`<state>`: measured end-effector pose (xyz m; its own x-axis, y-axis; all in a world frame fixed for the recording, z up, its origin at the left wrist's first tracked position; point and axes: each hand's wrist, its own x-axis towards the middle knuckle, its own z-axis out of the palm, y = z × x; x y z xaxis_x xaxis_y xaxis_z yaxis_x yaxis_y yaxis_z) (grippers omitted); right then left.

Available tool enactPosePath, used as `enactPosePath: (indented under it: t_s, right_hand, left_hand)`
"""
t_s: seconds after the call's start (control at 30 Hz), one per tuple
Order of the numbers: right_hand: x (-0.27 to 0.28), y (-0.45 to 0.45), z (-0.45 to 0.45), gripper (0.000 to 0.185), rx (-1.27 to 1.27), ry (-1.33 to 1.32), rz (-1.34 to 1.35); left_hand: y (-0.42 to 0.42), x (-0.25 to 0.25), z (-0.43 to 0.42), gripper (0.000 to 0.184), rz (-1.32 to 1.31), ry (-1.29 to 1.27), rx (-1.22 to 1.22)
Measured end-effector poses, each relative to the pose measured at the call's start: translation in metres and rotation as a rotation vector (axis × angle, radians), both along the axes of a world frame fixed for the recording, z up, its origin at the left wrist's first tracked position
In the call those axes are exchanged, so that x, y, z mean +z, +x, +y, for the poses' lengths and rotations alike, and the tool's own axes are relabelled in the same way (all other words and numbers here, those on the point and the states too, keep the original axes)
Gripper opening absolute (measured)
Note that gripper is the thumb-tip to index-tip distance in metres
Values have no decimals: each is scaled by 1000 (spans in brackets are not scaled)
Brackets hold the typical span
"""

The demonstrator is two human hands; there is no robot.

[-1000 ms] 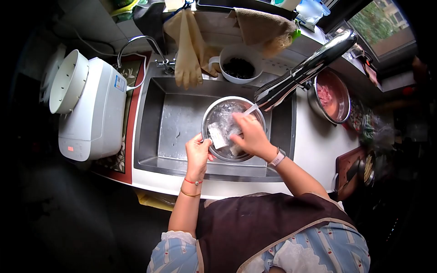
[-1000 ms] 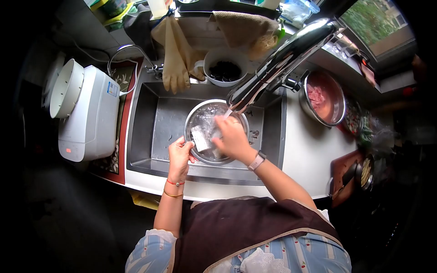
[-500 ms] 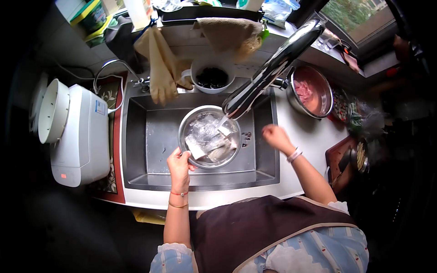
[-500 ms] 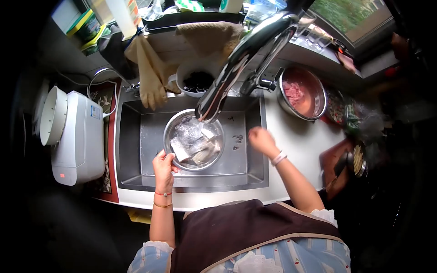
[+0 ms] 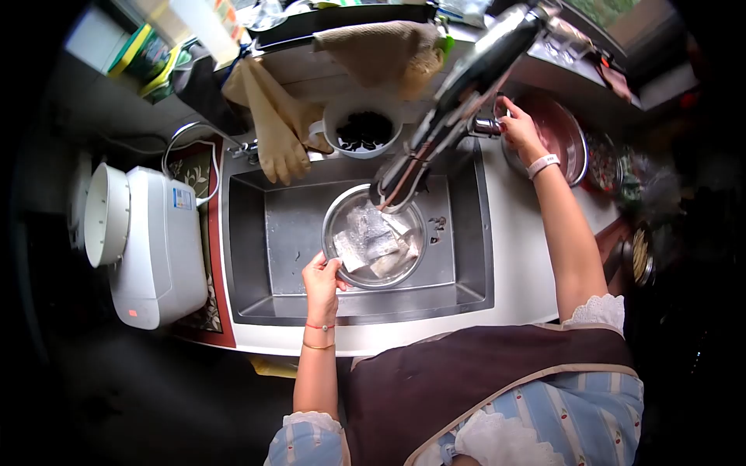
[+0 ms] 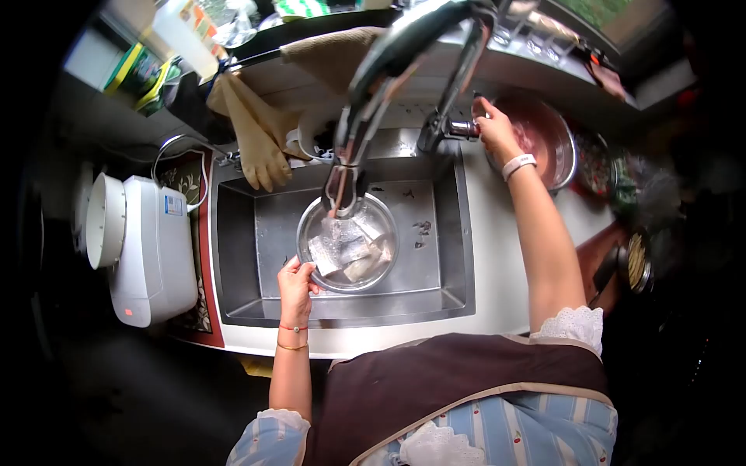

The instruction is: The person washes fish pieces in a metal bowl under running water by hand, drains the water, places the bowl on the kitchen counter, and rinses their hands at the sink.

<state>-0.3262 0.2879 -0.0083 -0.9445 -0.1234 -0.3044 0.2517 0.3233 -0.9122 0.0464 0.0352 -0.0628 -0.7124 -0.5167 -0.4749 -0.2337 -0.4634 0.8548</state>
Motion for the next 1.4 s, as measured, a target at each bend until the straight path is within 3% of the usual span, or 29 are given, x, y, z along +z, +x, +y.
enactPosePath:
  t_s: [0.03,0.1,0.17,0.3,0.37,0.43,0.5,0.63,0.67,0.7,0.77,0.8,0.83,0.9,0.93,1.03,1.07,1.17,1.2,1.3,1.4]
  right_hand:
    - [-31,-4,7,47,6,4,150]
    - [-46,40,4,39,68,159,346]
    - [-65,103,-14,30,34,-60,286]
    - [-119,195,-22,24,17,-127,-257]
    - [-188,224,-14,26,81,35,-39]
    - [-188,234,-8,28,57,57,-85]
    - [-201,236,-3,33,129,239,-10]
    - [-236,231,0,49,178,260,-41]
    - [-242,228,0,61,233,252,-120]
    - [-249,227,-2,61,224,245,-124]
    - [-235,222,-10,77,337,496,-191]
    - [-246,225,-13,86,358,618,-78]
    - [-240,222,-15,86,362,611,-83]
    - [-217,212,-19,81,358,626,-209]
    - [-232,216,-24,72,313,729,-99]
    - [-245,206,-25,82,317,654,-292]
    - [-228,204,-24,67,296,674,-256]
    - [-240,205,-18,56,165,492,-241]
    - [-236,209,-15,48,106,448,-196]
    - [-230,218,-13,48,112,452,-318]
    - [-240,227,-15,50,52,345,-360]
  left_hand:
    - [-2,-5,1,9,-26,5,-31]
    - [-8,-25,3,8,-63,16,-108]
    - [-14,-51,8,8,-116,34,-157]
    - [-25,-107,24,11,-224,123,-259]
    - [-29,-138,32,12,-270,191,-285]
    - [-37,-154,44,13,-336,224,-270]
    - [-45,-166,54,13,-366,267,-277]
    - [-53,-193,68,7,-405,350,-288]
    - [-54,-199,68,11,-382,384,-320]
    - [-52,-205,68,11,-389,378,-328]
    - [-53,-199,80,18,-334,438,-267]
    - [-56,-196,84,27,-368,416,-265]
    - [-56,-197,90,27,-375,411,-260]
    - [-59,-197,101,43,-299,-456,-318]
    - [-65,-174,103,52,-365,-868,-495]
    - [-99,-147,116,49,-274,-718,-687]
    - [-106,-166,118,49,-273,-718,-685]
    - [-124,-215,117,51,-343,-770,-546]
    - [-130,-221,112,52,-337,-759,-665]
    - [-137,-220,111,56,-260,-889,-854]
    - [-142,-200,119,50,-418,-928,-1012]
